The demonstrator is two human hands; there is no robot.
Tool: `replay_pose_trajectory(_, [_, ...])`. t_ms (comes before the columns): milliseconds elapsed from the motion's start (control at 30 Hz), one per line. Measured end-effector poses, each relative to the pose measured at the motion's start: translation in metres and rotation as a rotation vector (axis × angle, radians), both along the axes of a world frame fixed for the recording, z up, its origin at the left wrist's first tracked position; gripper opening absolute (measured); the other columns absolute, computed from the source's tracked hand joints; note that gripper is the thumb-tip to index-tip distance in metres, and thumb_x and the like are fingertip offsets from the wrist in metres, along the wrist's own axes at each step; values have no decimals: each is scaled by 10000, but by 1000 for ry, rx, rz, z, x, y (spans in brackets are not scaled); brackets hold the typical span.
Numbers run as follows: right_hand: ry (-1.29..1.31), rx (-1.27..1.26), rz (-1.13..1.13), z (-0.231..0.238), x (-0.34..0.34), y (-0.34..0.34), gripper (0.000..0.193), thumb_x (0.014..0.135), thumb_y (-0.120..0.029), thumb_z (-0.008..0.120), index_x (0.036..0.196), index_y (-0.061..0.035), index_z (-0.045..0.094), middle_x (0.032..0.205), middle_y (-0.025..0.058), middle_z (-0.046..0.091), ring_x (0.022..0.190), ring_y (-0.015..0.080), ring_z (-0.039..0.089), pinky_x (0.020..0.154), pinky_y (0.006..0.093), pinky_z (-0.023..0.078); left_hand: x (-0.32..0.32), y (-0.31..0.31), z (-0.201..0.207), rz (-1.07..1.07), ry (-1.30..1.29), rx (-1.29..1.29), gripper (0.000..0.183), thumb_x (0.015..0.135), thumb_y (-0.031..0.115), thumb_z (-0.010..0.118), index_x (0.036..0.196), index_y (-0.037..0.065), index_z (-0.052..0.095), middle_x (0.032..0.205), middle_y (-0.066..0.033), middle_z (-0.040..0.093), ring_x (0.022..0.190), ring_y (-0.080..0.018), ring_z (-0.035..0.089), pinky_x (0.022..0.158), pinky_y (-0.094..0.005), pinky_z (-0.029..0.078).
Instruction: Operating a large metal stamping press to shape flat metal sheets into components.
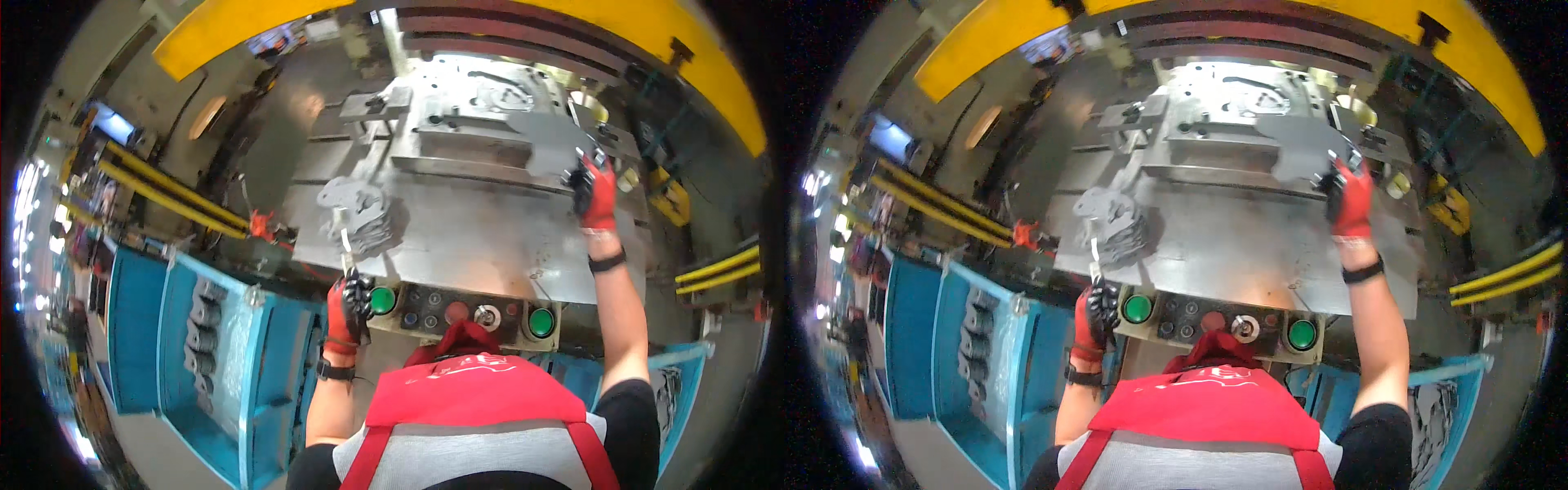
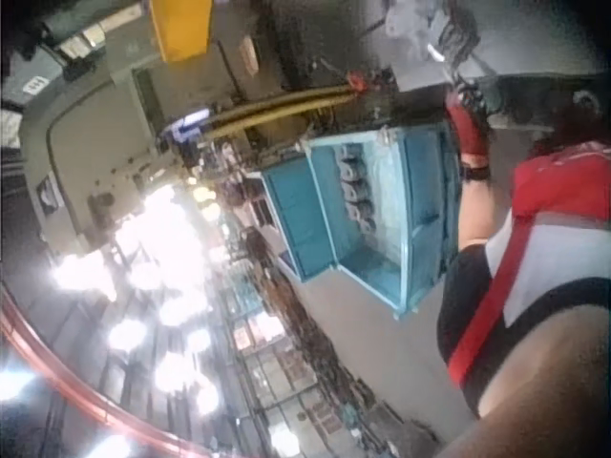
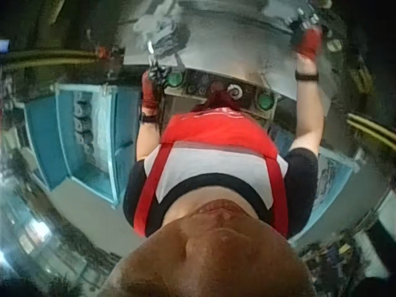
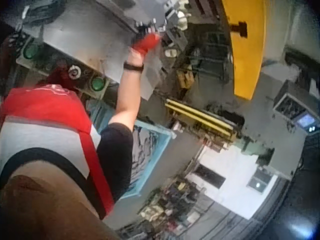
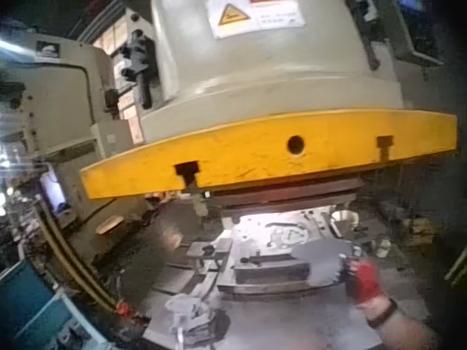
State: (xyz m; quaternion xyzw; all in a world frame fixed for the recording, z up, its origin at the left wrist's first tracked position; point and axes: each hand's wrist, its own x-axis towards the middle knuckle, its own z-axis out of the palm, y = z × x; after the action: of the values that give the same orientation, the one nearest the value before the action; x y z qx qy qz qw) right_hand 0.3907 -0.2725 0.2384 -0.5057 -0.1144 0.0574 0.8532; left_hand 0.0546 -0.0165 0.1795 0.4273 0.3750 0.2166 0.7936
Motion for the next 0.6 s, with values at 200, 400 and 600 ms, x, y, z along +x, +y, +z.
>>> replay_pose_trajectory(200, [-208,-336,-255,-17,109,83,275,756,-77,604,1026,-39,572,866,33,605,716,118,544,641,266,447,-3,3,9,49,-4,47,244,889,304,490,725,124,469,505,40,397,363,-67,360,331,-212,302])
replay_pose_trajectory(400, [-242,-496,-439,-33,159,138,555,724,-183,651,1176,56,435,1031,238,589,968,334,580,831,347,451,-22,-8,16,137,27,24,258,888,325,487,743,113,469,502,24,411,364,-67,375,327,-202,297])
replay_pose_trajectory(600, [-216,-876,-555,-25,141,159,516,681,-169,678,1102,47,474,963,243,601,925,353,587,808,372,458,-45,-9,17,261,59,72,301,872,387,494,755,110,483,508,10,422,359,-82,369,327,-212,295])
